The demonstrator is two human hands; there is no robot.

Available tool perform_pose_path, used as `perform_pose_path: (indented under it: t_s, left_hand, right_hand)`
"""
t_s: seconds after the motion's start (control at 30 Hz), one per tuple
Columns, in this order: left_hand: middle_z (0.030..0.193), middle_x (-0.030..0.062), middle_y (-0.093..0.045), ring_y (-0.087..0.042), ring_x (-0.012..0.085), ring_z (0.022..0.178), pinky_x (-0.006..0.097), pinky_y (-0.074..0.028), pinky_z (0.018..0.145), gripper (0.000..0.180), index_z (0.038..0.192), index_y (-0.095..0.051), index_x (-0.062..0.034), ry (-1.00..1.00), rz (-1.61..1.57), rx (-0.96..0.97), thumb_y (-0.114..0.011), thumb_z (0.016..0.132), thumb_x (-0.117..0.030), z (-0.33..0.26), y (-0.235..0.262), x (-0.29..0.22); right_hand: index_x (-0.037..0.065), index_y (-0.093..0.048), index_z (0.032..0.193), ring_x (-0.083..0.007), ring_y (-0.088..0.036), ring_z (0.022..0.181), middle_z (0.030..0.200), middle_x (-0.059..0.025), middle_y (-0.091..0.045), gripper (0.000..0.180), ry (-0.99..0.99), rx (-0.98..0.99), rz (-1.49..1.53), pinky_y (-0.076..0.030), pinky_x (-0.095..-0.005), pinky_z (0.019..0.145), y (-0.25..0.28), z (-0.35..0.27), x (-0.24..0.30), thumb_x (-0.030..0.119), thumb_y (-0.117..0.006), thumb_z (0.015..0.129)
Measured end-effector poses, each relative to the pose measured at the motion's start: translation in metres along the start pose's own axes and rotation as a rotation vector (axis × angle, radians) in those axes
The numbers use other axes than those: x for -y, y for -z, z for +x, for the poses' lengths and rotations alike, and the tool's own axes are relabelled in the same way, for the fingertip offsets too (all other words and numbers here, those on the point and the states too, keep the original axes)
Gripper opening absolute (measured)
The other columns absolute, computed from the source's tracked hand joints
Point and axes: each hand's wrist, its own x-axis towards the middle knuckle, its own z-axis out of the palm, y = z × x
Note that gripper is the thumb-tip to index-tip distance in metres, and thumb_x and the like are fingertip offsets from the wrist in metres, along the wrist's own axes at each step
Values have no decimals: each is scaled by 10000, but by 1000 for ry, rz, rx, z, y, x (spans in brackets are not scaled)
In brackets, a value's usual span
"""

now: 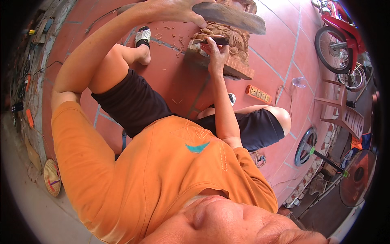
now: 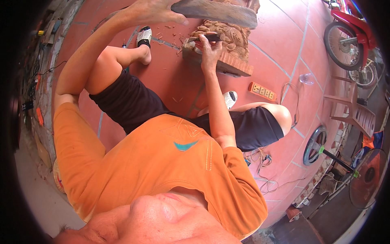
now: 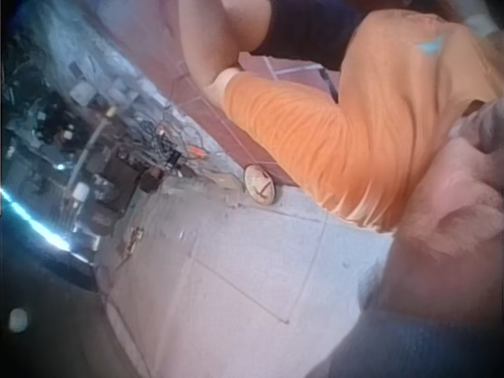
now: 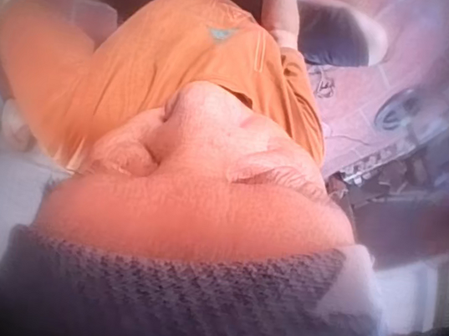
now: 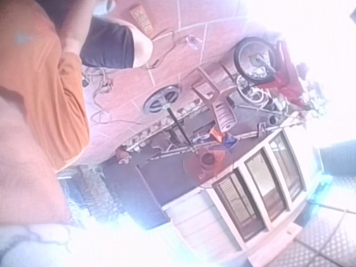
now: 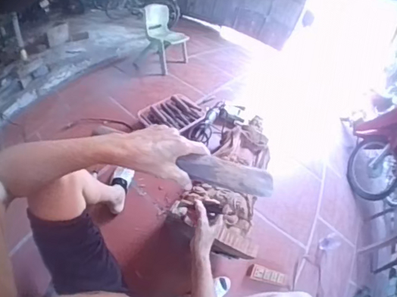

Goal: The person sits on the floor and carves a wooden sculpture using a chisel and mallet. They repeatedly strike the chisel to shape the wood, occasionally adjusting the tool and the piece.

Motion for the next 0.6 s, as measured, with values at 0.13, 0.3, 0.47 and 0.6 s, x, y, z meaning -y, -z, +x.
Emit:
perform_pose_path:
  t_s: [0.13,0.3,0.47,0.6]
  left_hand:
    - [1004,240,-715,-696,417,951,508,-538,840,659,1316,-592,-82,-4,12,23,-772,788,-434,1,2,-7]
    - [1022,248,-707,-688,429,957,514,-532,842,625,1308,-590,-83,-47,-71,14,-760,813,-425,5,1,-20]
    - [995,234,-699,-684,418,929,514,-521,810,535,1240,-603,-56,-106,44,148,-755,815,-344,7,-16,-8]
    - [925,226,-698,-686,419,876,521,-521,778,504,1206,-606,-42,-53,107,243,-754,807,-314,9,-2,-18]
  right_hand:
    - [53,-577,1131,-199,-728,787,953,-96,-693,238,15,22,-53,-629,-315,683,-4,0,1,60,-708,932]
    - [39,-587,1114,-185,-722,786,964,-90,-690,217,56,29,-122,-617,-297,674,-9,1,4,78,-710,940]
    - [25,-582,1123,-118,-685,800,988,-75,-693,252,67,37,-252,-563,-242,633,-9,2,1,121,-723,937]
    - [14,-578,1102,-123,-686,798,960,-74,-693,250,85,45,-222,-570,-252,623,-16,0,5,127,-726,934]
